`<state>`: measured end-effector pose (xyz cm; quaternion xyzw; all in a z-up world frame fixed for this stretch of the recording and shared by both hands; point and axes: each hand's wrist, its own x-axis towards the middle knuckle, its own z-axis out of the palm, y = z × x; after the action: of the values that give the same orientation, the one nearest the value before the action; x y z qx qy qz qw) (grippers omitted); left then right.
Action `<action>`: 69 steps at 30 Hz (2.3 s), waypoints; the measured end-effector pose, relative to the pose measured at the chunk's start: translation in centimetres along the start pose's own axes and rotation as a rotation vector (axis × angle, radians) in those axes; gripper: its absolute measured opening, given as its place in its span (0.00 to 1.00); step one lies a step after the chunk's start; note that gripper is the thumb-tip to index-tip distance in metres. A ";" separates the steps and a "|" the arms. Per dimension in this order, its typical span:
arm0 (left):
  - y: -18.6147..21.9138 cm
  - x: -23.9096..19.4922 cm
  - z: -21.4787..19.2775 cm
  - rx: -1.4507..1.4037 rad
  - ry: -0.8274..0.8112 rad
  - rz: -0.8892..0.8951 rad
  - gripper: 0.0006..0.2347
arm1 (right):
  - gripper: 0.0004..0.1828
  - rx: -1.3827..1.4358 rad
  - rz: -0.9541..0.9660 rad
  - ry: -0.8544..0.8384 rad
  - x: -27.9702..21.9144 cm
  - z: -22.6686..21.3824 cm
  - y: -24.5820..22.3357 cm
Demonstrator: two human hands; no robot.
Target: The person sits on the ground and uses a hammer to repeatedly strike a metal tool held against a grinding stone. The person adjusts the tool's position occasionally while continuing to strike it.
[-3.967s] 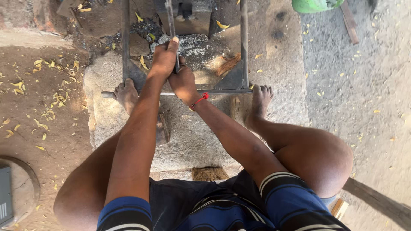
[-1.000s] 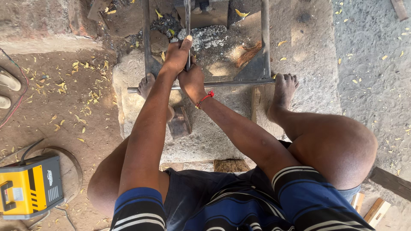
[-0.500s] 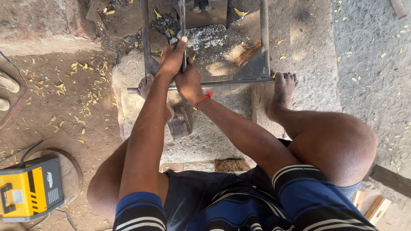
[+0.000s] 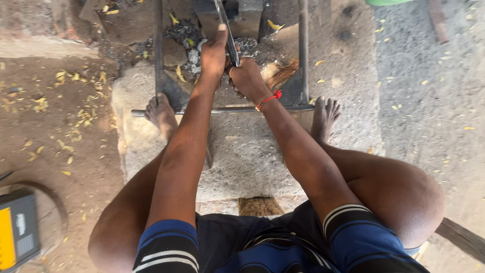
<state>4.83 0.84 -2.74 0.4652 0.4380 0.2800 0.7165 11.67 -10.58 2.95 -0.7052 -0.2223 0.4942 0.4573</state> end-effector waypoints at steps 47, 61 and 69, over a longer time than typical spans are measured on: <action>9.2 -11.7 14.7 -0.775 -0.532 -0.260 0.15 | 0.11 0.650 0.010 -0.387 -18.5 -10.1 -5.8; 10.4 -10.8 18.1 -0.578 -0.442 -0.284 0.14 | 0.15 0.767 0.044 -0.395 -18.3 -12.3 -6.5; 10.4 -10.9 16.3 -0.590 -0.555 -0.208 0.15 | 0.16 0.819 0.079 -0.456 -17.4 -12.1 -6.8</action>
<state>14.34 -10.56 13.75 0.2510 0.1740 0.1839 0.9343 16.29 -25.78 18.56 -0.3482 -0.0769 0.7004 0.6183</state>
